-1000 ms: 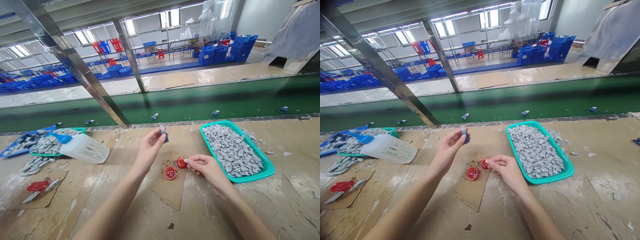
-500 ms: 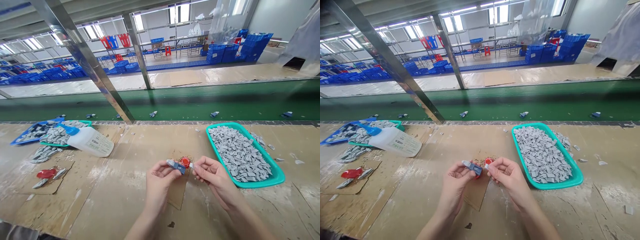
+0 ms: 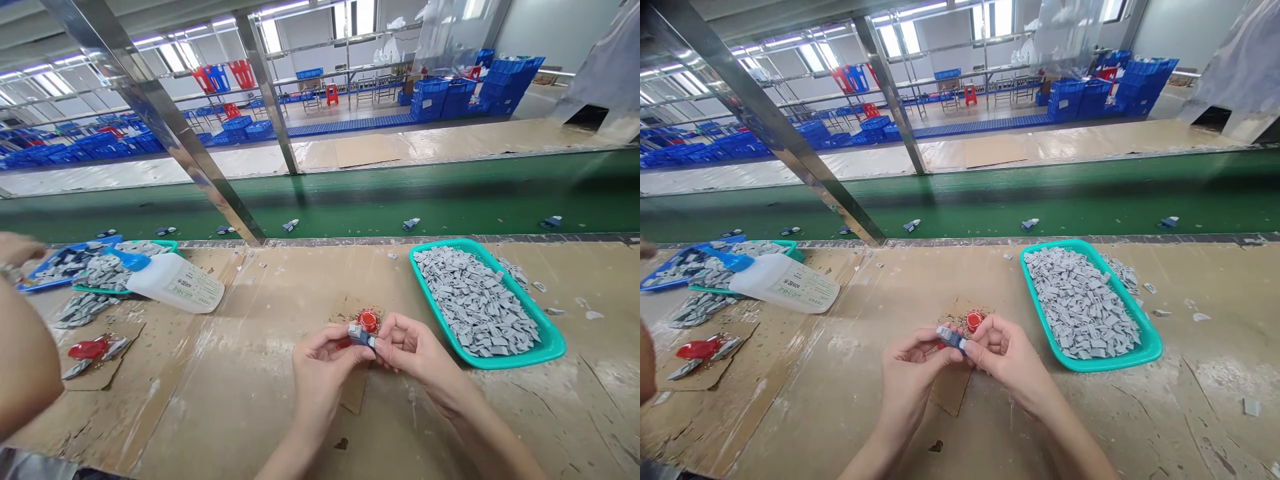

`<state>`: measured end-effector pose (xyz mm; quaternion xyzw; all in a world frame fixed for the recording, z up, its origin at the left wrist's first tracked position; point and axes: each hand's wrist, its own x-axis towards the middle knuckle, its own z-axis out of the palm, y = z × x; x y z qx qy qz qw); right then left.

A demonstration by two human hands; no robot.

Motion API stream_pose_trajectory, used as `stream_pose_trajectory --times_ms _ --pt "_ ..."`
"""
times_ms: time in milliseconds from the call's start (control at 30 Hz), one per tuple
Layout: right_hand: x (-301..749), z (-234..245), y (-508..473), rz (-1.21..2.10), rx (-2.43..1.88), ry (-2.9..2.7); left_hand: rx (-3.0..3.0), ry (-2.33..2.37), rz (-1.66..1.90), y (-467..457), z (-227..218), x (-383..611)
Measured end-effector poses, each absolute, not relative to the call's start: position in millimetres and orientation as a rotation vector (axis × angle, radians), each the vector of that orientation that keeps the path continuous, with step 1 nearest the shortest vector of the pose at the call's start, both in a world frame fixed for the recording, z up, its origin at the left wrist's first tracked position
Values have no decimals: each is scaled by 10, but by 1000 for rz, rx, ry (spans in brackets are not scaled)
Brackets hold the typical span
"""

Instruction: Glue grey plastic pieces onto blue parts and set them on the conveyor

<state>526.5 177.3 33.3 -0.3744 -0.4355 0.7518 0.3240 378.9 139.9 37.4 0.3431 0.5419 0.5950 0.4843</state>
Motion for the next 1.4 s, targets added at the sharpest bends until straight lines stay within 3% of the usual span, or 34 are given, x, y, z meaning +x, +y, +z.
stream_pose_trajectory --times_ms 167,367,467,600,667,933,1267,1400 --pt "5273 278 1779 2050 -989 -1174 1012 1288 1402 1404 381 3744" --pt "5310 395 1832 1813 -1025 -1276 1011 1184 1172 1529 432 3705" --pt "5552 385 1948 1332 -1316 -1406 1048 1201 1165 1674 418 3641" --pt "5978 228 2135 305 -1722 -1611 1195 1322 1275 2068 313 3414" --pt "6087 149 2198 122 -1771 -1726 1302 1372 1285 2331 240 3277" --pt "5894 129 2248 -4 -1955 -1864 1998 1717 941 3324 24 3126" --pt "5789 124 2217 42 -1983 -1876 2255 1920 504 4422 69 3489" --pt "5806 80 2239 26 -1939 -1831 2316 1926 480 4528 59 3740"
